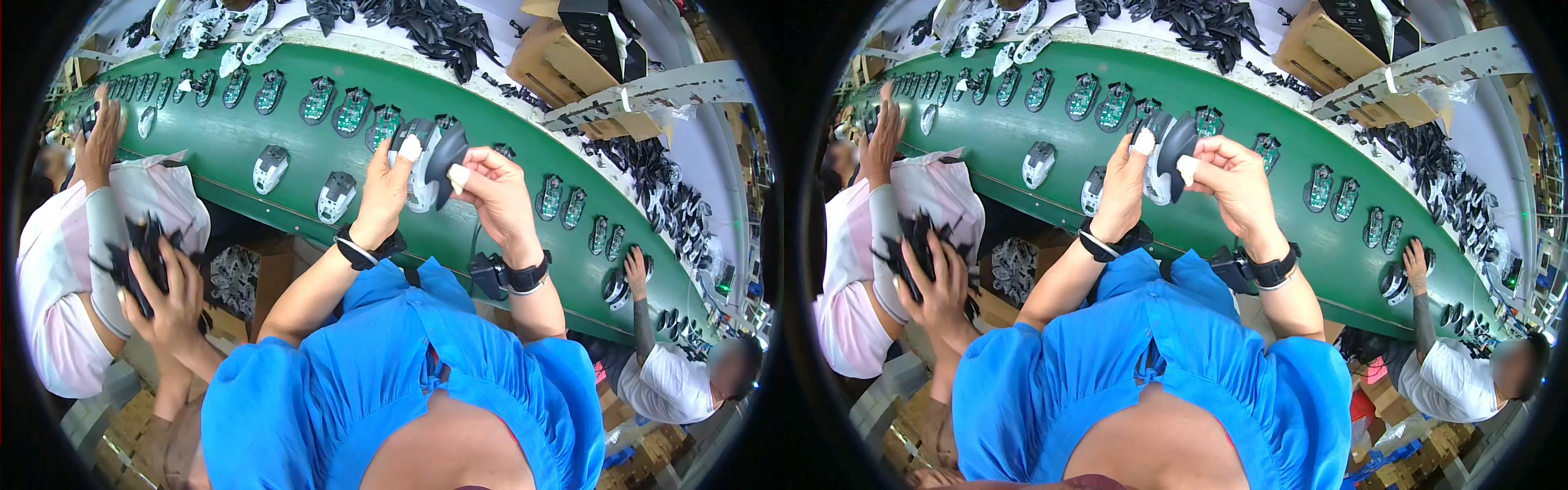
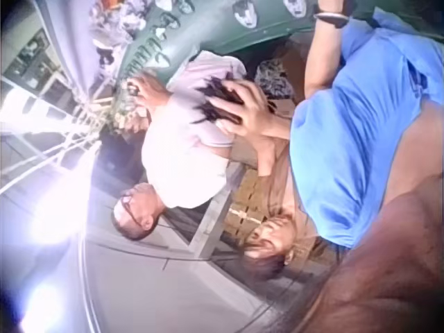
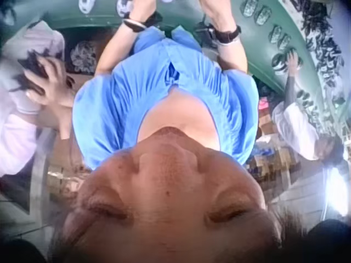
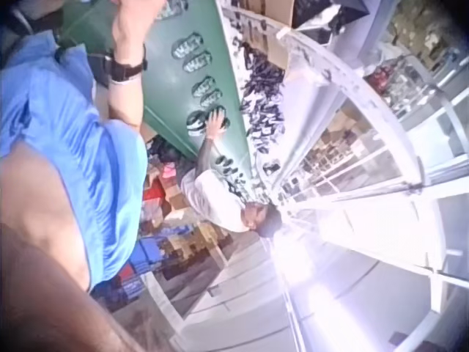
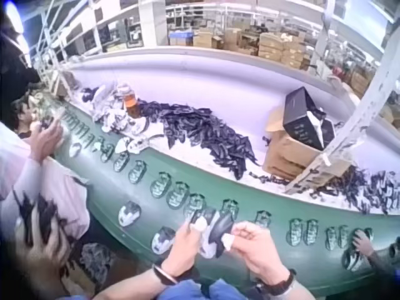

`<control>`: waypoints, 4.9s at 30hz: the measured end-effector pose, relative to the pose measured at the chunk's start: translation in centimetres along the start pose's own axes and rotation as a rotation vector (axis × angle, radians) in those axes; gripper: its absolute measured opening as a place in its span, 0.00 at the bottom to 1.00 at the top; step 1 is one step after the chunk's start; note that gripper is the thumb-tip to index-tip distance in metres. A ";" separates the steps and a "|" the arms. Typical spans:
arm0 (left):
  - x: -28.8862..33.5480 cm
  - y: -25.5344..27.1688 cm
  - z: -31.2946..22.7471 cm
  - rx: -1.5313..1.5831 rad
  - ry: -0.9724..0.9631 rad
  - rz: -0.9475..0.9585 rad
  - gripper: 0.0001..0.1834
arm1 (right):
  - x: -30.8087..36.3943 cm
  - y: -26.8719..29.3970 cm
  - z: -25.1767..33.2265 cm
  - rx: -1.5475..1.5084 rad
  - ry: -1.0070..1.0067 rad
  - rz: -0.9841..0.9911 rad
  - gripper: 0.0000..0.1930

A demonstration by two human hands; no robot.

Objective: The person assembles small electronic devices on a green conveyor belt. They pick up a white plastic housing and a black rubber component, fit them together, and place the finished unit on the belt. The process is repeated continuously with new parts.

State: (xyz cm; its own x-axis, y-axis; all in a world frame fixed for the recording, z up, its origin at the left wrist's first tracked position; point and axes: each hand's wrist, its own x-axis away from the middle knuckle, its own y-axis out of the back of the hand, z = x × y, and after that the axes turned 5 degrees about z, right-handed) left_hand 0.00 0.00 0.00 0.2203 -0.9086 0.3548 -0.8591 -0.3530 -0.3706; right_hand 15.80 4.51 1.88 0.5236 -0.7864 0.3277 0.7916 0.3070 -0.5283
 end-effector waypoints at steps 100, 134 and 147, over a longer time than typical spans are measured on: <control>3.7 12.5 10.8 -1.519 -0.033 -0.433 0.45 | -25.6 18.1 -2.0 1.770 0.951 -0.413 0.07; 2.8 0.2 2.6 -0.073 0.079 -0.077 0.28 | 0.7 2.5 -3.0 -0.005 0.048 0.196 0.13; 3.2 -0.1 0.1 0.026 0.176 0.057 0.24 | 0.7 2.6 -0.9 0.091 -0.081 0.134 0.18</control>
State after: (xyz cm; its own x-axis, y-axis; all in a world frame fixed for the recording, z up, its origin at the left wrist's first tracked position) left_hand 0.83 -2.90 1.12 0.0855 -0.8749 0.4767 -0.8550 -0.3101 -0.4157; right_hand 17.94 4.27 0.06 0.6468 -0.6907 0.3233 0.7366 0.4561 -0.4993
